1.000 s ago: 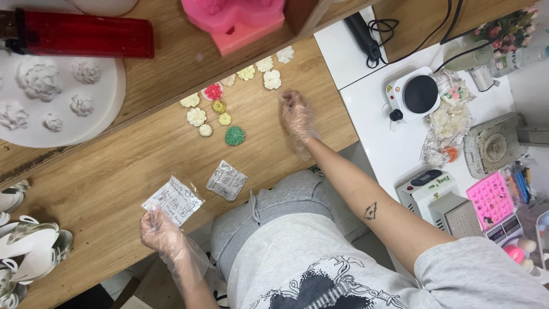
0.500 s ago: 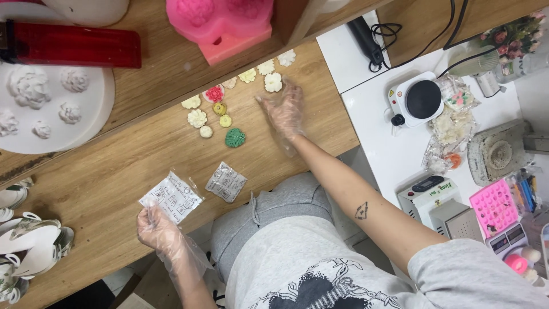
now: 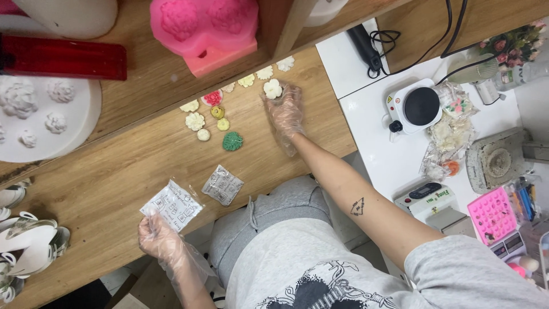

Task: Packaging small decorative flower-shaped wax melts into small bags.

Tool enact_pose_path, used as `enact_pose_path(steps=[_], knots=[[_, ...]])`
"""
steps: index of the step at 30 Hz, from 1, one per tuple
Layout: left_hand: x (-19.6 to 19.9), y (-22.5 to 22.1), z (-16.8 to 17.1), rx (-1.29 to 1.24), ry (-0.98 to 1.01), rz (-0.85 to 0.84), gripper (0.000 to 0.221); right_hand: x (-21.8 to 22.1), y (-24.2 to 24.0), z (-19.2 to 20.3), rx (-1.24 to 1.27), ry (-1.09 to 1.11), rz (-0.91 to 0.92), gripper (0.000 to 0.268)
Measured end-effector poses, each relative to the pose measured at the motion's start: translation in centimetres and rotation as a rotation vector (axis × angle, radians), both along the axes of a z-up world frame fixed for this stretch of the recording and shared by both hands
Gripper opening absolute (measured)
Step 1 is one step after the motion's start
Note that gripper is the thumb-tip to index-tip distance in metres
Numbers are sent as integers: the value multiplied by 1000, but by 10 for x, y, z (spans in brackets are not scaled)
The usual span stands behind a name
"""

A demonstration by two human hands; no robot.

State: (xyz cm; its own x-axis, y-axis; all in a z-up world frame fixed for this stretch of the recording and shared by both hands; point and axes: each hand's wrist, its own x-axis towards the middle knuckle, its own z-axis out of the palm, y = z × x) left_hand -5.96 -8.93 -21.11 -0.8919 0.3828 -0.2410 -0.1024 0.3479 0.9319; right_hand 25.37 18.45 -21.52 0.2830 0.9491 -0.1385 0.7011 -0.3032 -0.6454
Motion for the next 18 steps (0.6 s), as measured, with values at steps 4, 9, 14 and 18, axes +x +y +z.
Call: enact_pose_path(steps=[4,9,14,18], knots=[[1,-1,-21,127,112,-72,9,11,-1,-31,115,-49,22,69],[20,11,0,135,-14,-37,13,11,-3,-14,87,82,14,61],[30,7,-9,124,53,-26,15,8,0,1,51,91,-6,63],[53,9,1,149,-65,27,14,12,3,-19,88,229,-35,61]])
